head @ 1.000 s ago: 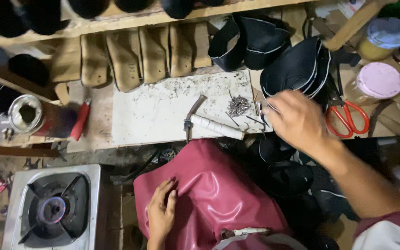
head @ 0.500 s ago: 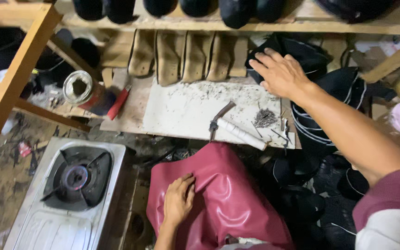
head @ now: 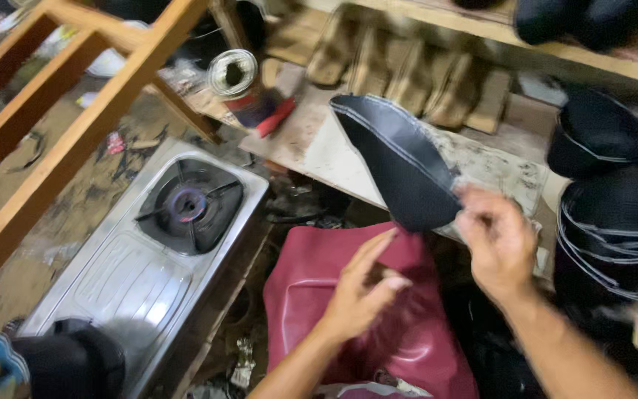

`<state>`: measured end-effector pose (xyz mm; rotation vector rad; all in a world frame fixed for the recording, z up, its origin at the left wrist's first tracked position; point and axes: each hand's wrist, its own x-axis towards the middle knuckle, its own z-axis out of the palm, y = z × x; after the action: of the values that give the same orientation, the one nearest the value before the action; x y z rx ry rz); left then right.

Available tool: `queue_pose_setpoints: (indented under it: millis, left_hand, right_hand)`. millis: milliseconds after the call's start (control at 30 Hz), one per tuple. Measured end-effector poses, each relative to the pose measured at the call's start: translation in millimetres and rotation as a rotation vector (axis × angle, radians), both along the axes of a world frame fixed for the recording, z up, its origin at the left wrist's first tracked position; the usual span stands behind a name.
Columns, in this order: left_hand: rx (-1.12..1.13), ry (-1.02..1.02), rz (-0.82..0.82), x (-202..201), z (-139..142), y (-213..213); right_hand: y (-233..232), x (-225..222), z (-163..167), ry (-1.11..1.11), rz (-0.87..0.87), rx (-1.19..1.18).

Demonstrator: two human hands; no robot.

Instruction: The person sits with a black flat shoe on their lap and finishes its sole. They scrape and trim the sole edge with a knife, hammer the sole flat, hold the shoe near a gas burner, apply adhesive, and place the finished shoe on an overhead rack with other shoes.

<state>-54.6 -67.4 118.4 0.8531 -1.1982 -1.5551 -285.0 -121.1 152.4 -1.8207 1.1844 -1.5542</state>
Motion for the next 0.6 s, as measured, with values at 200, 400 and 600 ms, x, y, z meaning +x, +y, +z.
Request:
queue_pose_setpoints:
  millis: [200,400,600]
  left_hand:
    - [-0.586,-0.135,0.249,24,50,-20]
    - [-1.044,-0.796,0.772,138,122,-60]
    - [-1.002,-1.473,1.077,237,203,-113]
  right_hand:
    - [5,47,-18,0.046,0.138,0.166]
    - [-19,25,10,0.149,0.112,0.154]
    - [-18,4,32,0.415,0.030,0.246]
